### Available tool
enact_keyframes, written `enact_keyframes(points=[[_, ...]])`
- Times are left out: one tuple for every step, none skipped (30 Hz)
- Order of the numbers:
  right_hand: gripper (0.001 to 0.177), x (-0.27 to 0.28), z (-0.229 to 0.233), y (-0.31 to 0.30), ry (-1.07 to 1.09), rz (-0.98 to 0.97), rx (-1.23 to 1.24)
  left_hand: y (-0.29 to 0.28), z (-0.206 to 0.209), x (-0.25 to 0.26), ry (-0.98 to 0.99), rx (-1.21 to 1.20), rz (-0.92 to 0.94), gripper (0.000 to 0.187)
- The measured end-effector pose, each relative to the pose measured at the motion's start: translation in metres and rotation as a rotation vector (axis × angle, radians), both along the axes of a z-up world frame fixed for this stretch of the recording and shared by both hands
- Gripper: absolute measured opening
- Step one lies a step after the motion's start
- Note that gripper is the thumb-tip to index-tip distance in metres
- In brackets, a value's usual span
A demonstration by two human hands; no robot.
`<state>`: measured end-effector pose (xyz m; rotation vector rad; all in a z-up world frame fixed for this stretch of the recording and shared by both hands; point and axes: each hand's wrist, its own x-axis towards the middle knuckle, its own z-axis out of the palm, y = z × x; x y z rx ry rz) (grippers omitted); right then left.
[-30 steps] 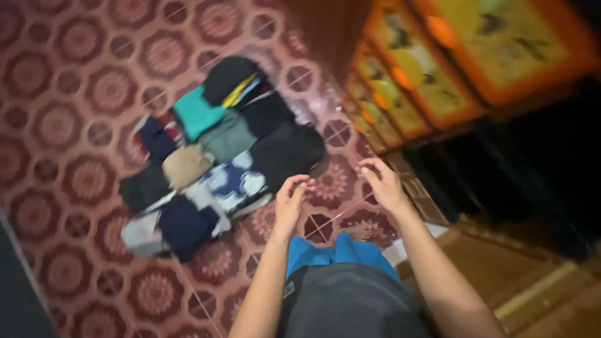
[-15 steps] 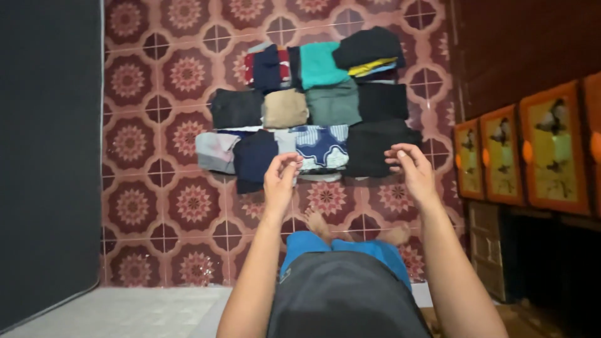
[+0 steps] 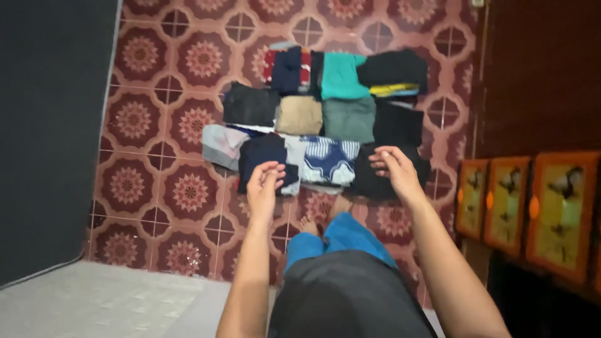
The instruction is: The person picks up folded clothes from a pile on the floor and places them into a drawer. They handle several items one by one, including a light gray garment, a black garment, a beige garment, and a camouflage-patterned garment, placing each into the drawer.
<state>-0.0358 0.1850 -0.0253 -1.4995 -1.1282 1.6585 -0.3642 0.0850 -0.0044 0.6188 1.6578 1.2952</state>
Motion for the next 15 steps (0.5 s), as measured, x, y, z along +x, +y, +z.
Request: enact_keyframes(points=[[0.03,-0.003,0.0,0.014,0.006,0.016,0.01,0.011,0.004,0.001,0.006,0.01,0.016,0.024],[0.03,-0.006,0.0,0.024,0.012,0.019,0.005,0.019,0.006,0.003,0.005,0.003,0.037,0.024],[0.03,-0.009,-0.001,0.035,0.018,0.022,-0.001,0.027,0.009,0.005,0.004,-0.004,0.058,0.023],[0.03,-0.011,-0.006,0.045,0.015,0.037,-0.005,0.035,0.008,0.005,0.001,-0.009,0.073,0.023],[0.031,-0.014,-0.011,0.056,0.019,0.045,-0.01,0.042,0.008,0.005,0.009,-0.012,0.053,0.024],[0.031,-0.017,-0.015,0.065,0.021,0.052,-0.017,0.049,0.007,0.004,0.016,-0.017,0.032,0.024],[0.031,-0.021,-0.014,0.07,0.017,0.065,-0.024,0.052,0.005,0.006,0.012,-0.024,0.045,0.024],[0.031,-0.027,-0.013,0.077,0.019,0.068,-0.034,0.058,0.003,0.004,0.008,-0.026,0.046,0.025],[0.031,-0.034,-0.012,0.083,0.022,0.07,-0.044,0.064,0.0,0.002,0.004,-0.028,0.047,0.025],[0.031,-0.04,-0.01,0.088,0.02,0.071,-0.045,0.067,-0.008,-0.001,0.002,-0.029,0.049,0.025],[0.031,-0.046,-0.009,0.093,-0.001,0.081,-0.049,0.07,-0.017,-0.005,-0.001,-0.028,0.037,0.026],[0.031,-0.052,-0.009,0.097,-0.022,0.085,-0.054,0.075,-0.026,-0.009,-0.005,-0.028,0.018,0.027],[0.031,-0.057,-0.013,0.101,-0.023,0.08,-0.056,0.079,-0.022,-0.013,-0.006,-0.031,0.012,0.027],[0.03,-0.064,-0.017,0.103,-0.029,0.068,-0.073,0.083,-0.018,-0.019,-0.009,-0.05,0.005,0.026],[0.029,-0.071,-0.022,0.106,-0.035,0.057,-0.089,0.087,-0.015,-0.025,-0.011,-0.069,-0.002,0.026]])
